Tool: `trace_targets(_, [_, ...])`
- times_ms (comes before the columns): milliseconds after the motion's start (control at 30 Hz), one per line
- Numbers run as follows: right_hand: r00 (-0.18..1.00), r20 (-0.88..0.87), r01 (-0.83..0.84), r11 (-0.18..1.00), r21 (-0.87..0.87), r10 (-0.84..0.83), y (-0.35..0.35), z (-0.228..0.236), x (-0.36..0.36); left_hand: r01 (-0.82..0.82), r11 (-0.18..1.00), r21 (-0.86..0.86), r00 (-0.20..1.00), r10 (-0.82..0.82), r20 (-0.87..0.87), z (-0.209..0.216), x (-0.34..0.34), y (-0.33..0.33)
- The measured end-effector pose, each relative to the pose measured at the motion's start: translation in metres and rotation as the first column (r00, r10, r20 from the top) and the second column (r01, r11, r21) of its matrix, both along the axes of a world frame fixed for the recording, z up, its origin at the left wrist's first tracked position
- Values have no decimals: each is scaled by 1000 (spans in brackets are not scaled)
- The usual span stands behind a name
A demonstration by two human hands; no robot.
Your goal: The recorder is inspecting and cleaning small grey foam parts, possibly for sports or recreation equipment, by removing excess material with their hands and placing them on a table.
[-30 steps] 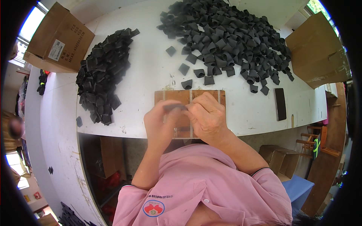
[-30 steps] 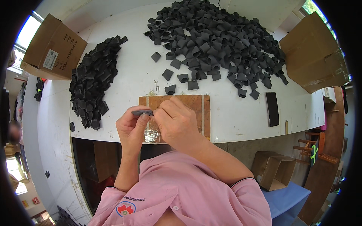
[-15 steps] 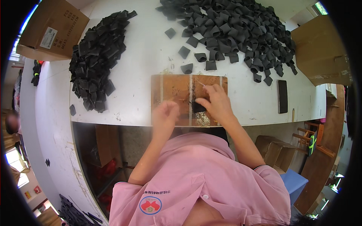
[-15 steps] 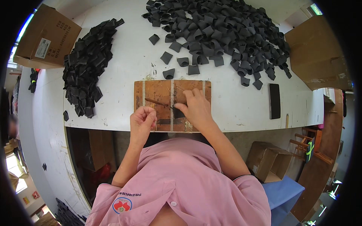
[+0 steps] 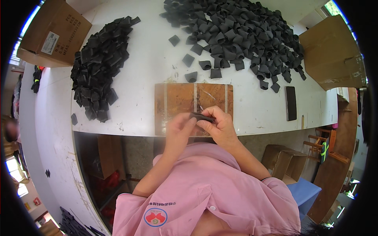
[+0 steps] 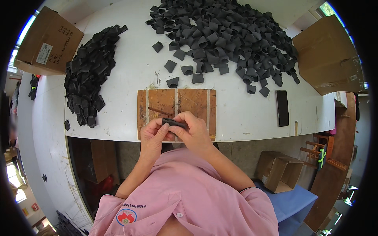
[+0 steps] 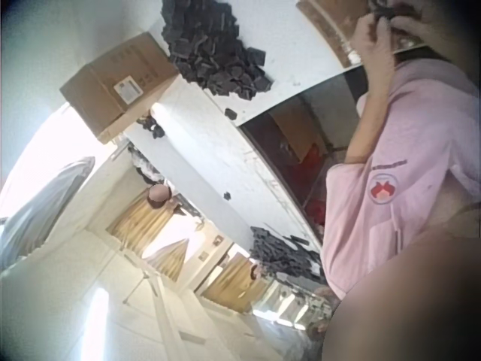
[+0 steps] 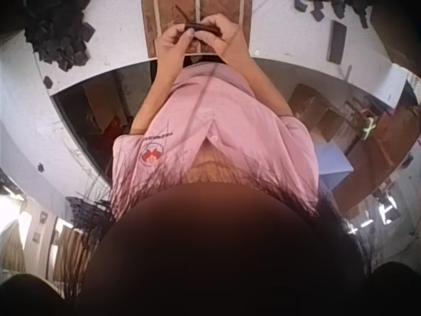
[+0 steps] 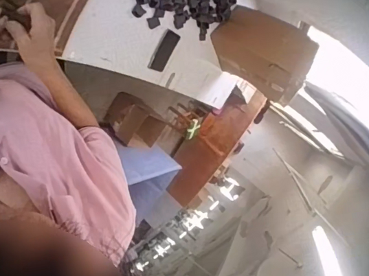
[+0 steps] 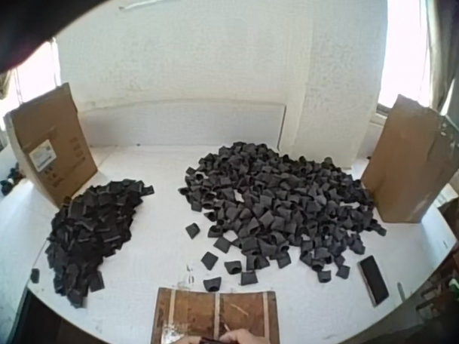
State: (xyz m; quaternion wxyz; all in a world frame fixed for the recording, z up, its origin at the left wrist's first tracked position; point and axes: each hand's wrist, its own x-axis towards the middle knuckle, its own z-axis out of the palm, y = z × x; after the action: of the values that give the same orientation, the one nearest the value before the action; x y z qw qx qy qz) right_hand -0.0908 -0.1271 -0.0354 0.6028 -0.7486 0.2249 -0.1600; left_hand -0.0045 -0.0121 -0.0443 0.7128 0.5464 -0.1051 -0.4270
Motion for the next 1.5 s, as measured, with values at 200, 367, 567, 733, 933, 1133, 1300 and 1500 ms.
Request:
trace_targets(200, [996, 84, 24, 993, 112, -33, 7, 12, -2, -211, 977, -22, 977, 212, 30, 15, -6, -4])
trace_targets(367, [935, 353, 265, 701, -663, -20, 7, 14, 2, -163, 984, -71, 986, 160, -44, 28, -3, 6])
trace_targets(567, [938, 331, 225, 548, -806, 103, 7, 13, 4, -141, 990, -28, 982, 136, -134, 32, 1, 6])
trace_targets(733, [968, 234, 65, 822, -566, 85, 12, 28, 7, -137, 990, 39, 989, 139, -47, 27, 7, 8])
trace_targets(933, [976, 214, 25, 967, -254, 31, 9, 26, 10, -78, 994, 76, 878, 32, 478, 27, 0, 8])
trace_targets(1133, [984, 178, 153, 658, -737, -30, 14, 12, 21, -352, 932, 88, 927, 335, 167, 43, -9, -4])
trace_targets(1300, [976, 189, 102, 993, 60, -112, 11, 18, 20, -130, 914, -384, 889, -64, -453, 43, 11, 11])
trace_targets(1500, [985, 168, -134, 432, 892, -42, 5, 18, 16, -289, 957, -26, 856, 271, 441, 30, -1, 0])
